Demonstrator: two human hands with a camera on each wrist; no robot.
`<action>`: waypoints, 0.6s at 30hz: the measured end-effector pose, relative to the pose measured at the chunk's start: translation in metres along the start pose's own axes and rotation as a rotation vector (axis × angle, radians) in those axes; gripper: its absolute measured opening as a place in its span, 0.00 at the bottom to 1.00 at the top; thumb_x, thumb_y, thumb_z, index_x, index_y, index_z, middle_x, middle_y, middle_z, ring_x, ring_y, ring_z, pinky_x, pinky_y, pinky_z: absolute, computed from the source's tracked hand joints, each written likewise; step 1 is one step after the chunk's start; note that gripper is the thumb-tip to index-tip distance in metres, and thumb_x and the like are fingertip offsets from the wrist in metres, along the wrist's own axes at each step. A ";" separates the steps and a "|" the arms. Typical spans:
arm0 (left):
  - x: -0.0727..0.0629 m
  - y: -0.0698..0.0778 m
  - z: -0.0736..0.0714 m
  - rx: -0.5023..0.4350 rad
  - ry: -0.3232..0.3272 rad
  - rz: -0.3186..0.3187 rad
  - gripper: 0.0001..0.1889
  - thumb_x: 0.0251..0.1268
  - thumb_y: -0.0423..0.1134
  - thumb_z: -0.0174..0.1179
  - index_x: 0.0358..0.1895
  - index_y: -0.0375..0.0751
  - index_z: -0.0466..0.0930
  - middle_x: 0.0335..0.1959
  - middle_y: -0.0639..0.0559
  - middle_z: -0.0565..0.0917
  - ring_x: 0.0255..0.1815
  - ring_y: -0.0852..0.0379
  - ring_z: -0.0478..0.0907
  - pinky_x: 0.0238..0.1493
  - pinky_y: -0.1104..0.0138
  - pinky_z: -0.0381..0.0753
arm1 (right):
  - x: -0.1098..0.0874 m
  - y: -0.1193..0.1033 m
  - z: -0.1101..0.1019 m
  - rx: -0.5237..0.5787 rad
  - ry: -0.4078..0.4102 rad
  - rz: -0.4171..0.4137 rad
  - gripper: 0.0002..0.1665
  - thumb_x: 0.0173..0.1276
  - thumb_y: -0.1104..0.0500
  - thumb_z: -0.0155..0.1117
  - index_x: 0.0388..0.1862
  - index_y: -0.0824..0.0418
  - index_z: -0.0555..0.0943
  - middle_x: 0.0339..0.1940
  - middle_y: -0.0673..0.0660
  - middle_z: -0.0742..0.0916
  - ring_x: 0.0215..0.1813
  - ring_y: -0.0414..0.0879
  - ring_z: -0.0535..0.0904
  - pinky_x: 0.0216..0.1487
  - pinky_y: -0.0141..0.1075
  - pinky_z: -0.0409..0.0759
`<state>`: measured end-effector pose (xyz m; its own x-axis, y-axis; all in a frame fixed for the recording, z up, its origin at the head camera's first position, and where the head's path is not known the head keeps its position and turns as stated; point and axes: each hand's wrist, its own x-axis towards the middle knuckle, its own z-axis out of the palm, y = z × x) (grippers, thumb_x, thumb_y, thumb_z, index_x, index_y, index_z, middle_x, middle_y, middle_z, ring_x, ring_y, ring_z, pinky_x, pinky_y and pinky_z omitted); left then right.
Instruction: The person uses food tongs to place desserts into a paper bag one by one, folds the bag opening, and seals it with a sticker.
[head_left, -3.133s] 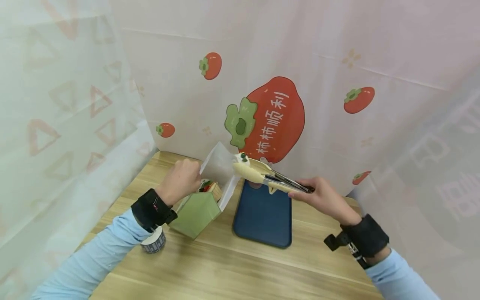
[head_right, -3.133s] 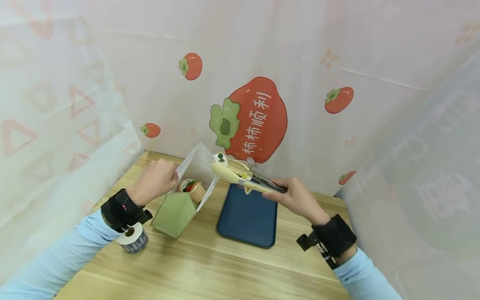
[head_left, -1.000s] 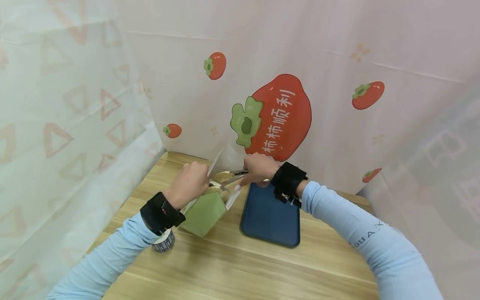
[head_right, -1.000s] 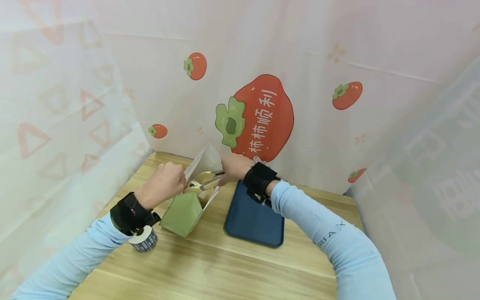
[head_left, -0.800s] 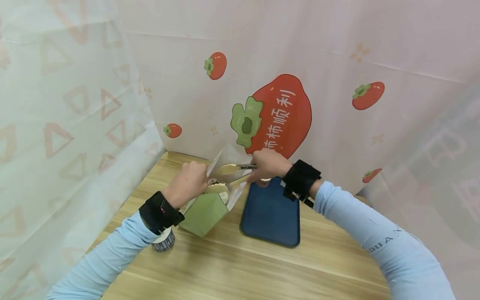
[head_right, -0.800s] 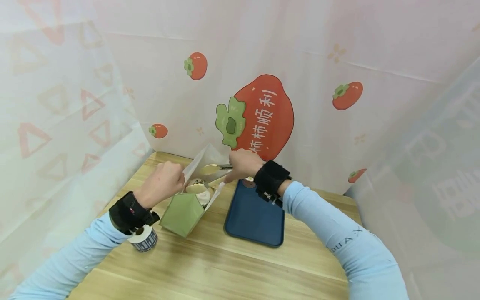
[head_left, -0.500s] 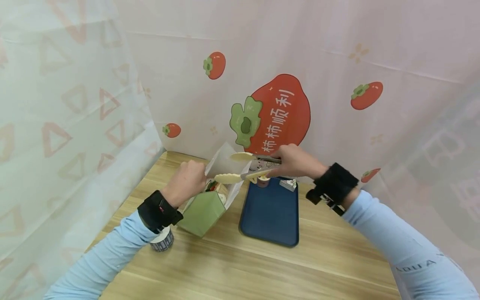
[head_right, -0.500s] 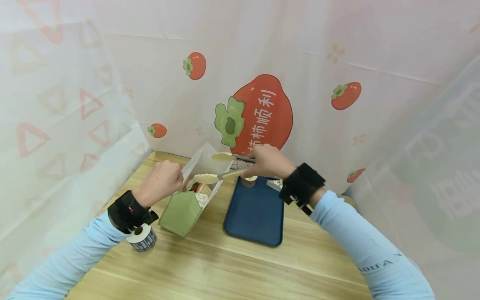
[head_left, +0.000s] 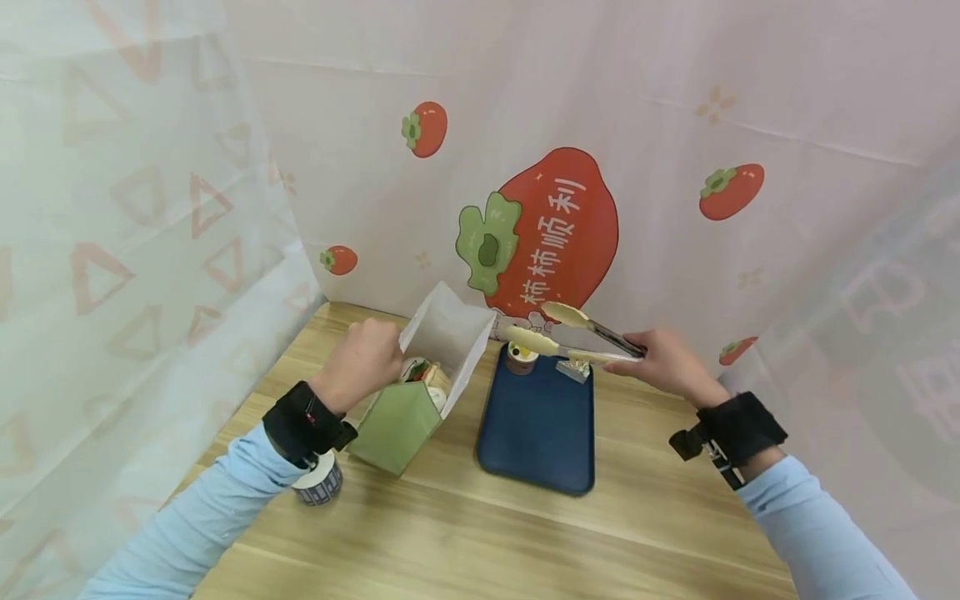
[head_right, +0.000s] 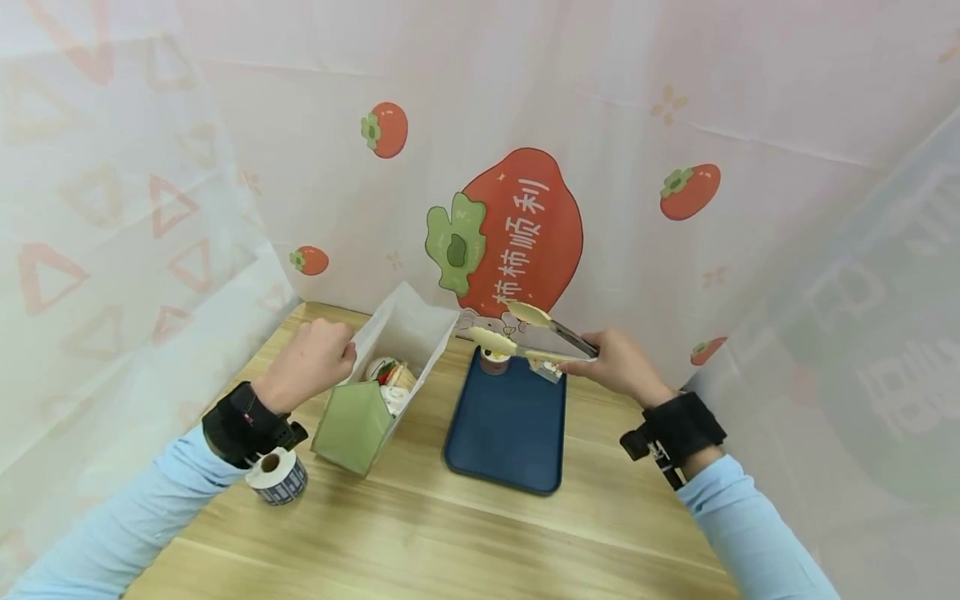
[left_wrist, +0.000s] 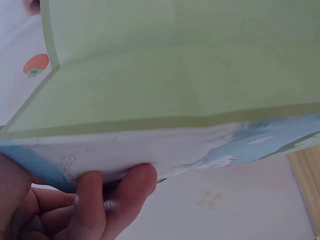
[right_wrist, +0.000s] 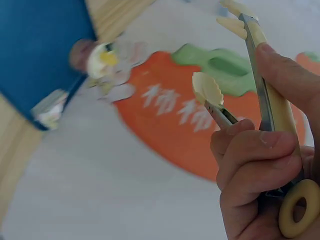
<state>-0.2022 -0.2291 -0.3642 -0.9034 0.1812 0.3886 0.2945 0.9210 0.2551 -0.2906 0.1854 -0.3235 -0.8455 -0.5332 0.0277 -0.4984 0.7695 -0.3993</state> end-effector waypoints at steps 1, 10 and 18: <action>0.000 0.000 0.000 -0.003 -0.002 -0.004 0.10 0.55 0.22 0.53 0.19 0.34 0.75 0.12 0.52 0.69 0.14 0.56 0.64 0.16 0.63 0.66 | -0.001 0.010 0.006 -0.004 0.015 0.004 0.15 0.65 0.53 0.74 0.39 0.64 0.84 0.19 0.48 0.66 0.22 0.43 0.61 0.26 0.36 0.58; -0.003 -0.002 0.001 -0.025 0.001 -0.003 0.10 0.53 0.21 0.53 0.18 0.35 0.73 0.12 0.54 0.66 0.13 0.58 0.62 0.15 0.66 0.63 | -0.010 0.075 0.054 -0.067 0.048 0.167 0.20 0.64 0.52 0.74 0.23 0.60 0.74 0.16 0.49 0.67 0.20 0.43 0.61 0.25 0.38 0.59; -0.004 -0.003 0.001 -0.025 0.000 0.005 0.13 0.53 0.20 0.51 0.15 0.38 0.69 0.13 0.55 0.63 0.13 0.59 0.60 0.15 0.67 0.61 | -0.004 0.110 0.089 -0.155 0.068 0.235 0.23 0.61 0.51 0.75 0.22 0.61 0.72 0.19 0.52 0.69 0.22 0.48 0.65 0.27 0.40 0.62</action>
<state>-0.2001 -0.2320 -0.3674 -0.9019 0.1860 0.3898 0.3069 0.9110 0.2755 -0.3251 0.2407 -0.4486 -0.9495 -0.3134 0.0145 -0.3064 0.9165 -0.2573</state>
